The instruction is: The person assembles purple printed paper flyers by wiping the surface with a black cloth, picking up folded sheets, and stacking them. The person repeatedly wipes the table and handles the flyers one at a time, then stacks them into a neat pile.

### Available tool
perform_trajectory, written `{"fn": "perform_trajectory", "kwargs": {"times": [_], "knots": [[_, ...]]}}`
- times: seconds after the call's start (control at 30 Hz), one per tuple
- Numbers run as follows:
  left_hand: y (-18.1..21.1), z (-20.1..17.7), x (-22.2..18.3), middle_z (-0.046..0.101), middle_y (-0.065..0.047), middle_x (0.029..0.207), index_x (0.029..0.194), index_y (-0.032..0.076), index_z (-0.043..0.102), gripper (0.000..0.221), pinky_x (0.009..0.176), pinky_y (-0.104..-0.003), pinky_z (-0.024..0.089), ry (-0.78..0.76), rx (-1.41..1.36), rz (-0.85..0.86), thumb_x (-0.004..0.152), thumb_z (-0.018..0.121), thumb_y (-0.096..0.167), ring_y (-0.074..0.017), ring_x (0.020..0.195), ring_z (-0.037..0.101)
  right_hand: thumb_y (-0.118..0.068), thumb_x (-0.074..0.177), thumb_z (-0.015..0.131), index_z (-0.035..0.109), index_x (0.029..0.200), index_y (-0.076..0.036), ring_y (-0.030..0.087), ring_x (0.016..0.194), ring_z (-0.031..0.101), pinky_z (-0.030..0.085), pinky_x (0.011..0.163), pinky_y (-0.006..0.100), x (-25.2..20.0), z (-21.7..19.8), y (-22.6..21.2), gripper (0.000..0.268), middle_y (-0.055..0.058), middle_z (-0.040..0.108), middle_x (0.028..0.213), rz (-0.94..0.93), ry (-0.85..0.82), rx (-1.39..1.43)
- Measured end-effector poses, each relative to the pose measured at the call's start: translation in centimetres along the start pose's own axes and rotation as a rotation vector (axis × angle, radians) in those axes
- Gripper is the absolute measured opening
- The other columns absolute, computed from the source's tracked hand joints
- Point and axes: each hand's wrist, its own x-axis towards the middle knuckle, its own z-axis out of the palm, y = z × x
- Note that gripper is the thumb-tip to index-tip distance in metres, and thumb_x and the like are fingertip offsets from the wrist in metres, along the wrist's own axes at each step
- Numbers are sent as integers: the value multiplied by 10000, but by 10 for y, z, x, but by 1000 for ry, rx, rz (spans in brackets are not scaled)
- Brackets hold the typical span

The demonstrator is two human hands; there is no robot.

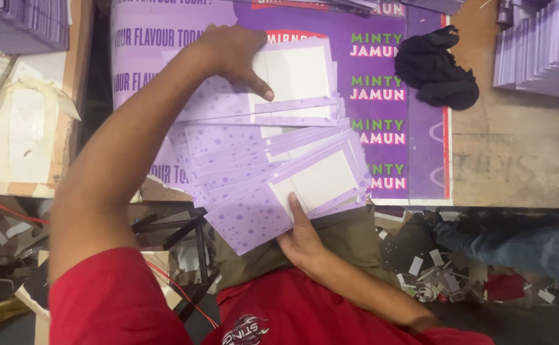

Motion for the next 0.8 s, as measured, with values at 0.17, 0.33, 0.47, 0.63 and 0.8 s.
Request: {"fn": "perform_trajectory", "kwargs": {"times": [0.17,0.33,0.47,0.63,0.8], "knots": [[3,-36,-43,722,-178,1154,1426,102,577,916,916,-508,594,109,-367,-156,678,895,525,-369,1014,732,-556,816,750,505,1432,-102,218,1315,523,393,1169,385,2,-9,1,804,52,595,1359,-2,-33,-45],[30,-51,-98,627,-340,1300,1418,-73,545,958,1006,-557,494,223,-315,-150,746,869,528,-475,1173,627,-645,748,735,469,1460,-115,241,1344,478,367,1172,423,-1,-4,2,927,53,558,1402,4,-101,47],[99,61,-140,587,-188,1444,1481,57,472,935,1003,-515,475,283,-388,-67,713,877,405,-372,1259,587,-715,693,716,419,1481,-124,283,1363,446,351,1152,487,-17,-3,-2,1028,81,515,1462,-80,-413,222],[132,111,-158,485,-238,1413,1451,9,483,1016,1014,-574,359,227,-81,37,651,845,518,-414,1290,438,-662,833,661,405,1522,-97,248,1405,450,330,1229,452,-21,4,-7,927,54,502,1486,-195,-335,97],[84,75,-126,475,-274,1451,1391,-13,597,734,1077,-544,364,598,-68,166,884,769,489,-412,1320,426,-578,945,555,409,1512,-87,257,1383,457,325,1202,472,-22,9,-1,764,68,507,1483,-172,-259,94]]}}
